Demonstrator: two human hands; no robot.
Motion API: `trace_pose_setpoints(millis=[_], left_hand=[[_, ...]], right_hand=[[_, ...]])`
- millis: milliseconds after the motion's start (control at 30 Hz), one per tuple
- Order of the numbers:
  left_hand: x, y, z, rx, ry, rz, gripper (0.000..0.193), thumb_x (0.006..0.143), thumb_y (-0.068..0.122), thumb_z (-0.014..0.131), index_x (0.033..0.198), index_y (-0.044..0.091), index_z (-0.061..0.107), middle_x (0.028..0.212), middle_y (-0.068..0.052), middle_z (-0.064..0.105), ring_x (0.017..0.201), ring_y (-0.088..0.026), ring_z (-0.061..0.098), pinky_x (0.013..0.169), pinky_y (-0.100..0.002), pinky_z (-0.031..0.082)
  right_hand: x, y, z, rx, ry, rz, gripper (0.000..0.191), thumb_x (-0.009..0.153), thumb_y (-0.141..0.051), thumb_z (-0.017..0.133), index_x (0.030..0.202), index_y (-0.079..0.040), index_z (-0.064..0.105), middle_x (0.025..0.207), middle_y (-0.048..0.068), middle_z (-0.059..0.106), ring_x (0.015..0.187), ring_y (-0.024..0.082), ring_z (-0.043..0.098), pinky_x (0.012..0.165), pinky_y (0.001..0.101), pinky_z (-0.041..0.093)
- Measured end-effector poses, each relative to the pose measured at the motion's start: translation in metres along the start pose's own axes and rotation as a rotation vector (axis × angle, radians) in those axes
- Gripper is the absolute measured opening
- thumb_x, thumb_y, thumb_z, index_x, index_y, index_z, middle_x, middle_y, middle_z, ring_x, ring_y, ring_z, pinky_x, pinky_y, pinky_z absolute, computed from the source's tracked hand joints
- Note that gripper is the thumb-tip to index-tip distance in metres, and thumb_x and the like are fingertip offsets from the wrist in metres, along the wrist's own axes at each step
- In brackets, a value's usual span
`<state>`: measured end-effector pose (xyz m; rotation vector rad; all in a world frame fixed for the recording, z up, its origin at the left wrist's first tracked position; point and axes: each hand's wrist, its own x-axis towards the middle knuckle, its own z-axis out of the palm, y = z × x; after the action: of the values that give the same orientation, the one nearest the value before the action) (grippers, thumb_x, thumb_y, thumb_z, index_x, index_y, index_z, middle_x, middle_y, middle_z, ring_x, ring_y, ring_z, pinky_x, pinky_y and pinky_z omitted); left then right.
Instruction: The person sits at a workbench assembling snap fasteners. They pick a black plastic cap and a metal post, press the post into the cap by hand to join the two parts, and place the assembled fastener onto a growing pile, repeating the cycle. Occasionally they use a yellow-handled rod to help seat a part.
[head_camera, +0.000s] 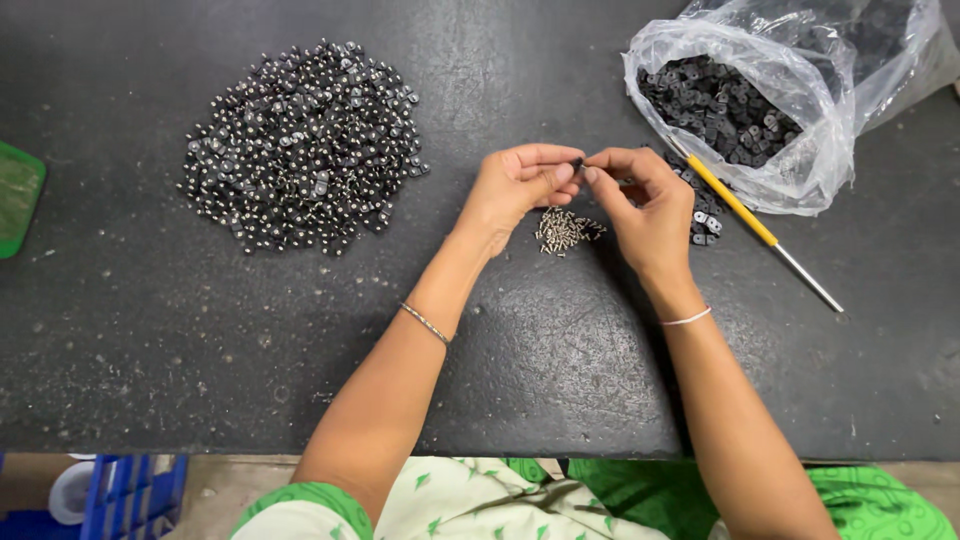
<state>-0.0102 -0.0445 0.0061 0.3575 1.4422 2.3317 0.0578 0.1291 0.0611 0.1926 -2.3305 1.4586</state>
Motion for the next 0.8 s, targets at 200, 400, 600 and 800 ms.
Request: trace_pose_setpoints(millis=[200,400,600,800], left_hand=[[-0.001,-0.003,0.003,-0.012,-0.009,-0.017,0.027,0.096,0.009,0.071,0.119,-0.007,0.069,0.103,-0.013,0.076,0.09,-0.016,0.074,0.083,-0.028,0.063],[0.0,-0.004,0.0,0.02,-0.014,-0.024,0.025,0.096,0.009,0.072,0.116,-0.006,0.07,0.102,-0.012,0.076,0.089,-0.015,0.075,0.082,-0.027,0.063],[0.0,-0.003,-0.001,0.041,-0.019,-0.042,0.024,0.095,0.007,0.072,0.115,-0.006,0.07,0.1,-0.012,0.076,0.087,-0.015,0.074,0.08,-0.027,0.062],[0.0,-0.003,-0.002,0.039,-0.048,-0.036,0.021,0.094,0.007,0.073,0.111,-0.005,0.071,0.099,-0.011,0.077,0.086,-0.014,0.073,0.079,-0.026,0.062]], right_hand=[[0.001,-0.001,0.0,0.072,-0.01,0.029,0.012,0.098,-0.007,0.075,0.108,-0.001,0.075,0.101,0.001,0.07,0.089,0.006,0.067,0.078,0.0214,0.055],[0.001,0.007,0.001,0.139,-0.026,0.081,0.011,0.098,-0.006,0.075,0.107,0.0,0.074,0.1,0.001,0.071,0.091,0.007,0.069,0.08,0.0215,0.055],[0.0,0.012,0.001,0.261,-0.057,0.143,0.012,0.099,-0.006,0.073,0.109,0.001,0.072,0.101,0.001,0.073,0.091,0.007,0.069,0.083,0.0223,0.056],[0.002,0.011,-0.002,0.364,-0.083,0.171,0.017,0.096,-0.005,0.073,0.112,0.001,0.068,0.103,0.002,0.074,0.093,0.008,0.072,0.087,0.0236,0.06]])
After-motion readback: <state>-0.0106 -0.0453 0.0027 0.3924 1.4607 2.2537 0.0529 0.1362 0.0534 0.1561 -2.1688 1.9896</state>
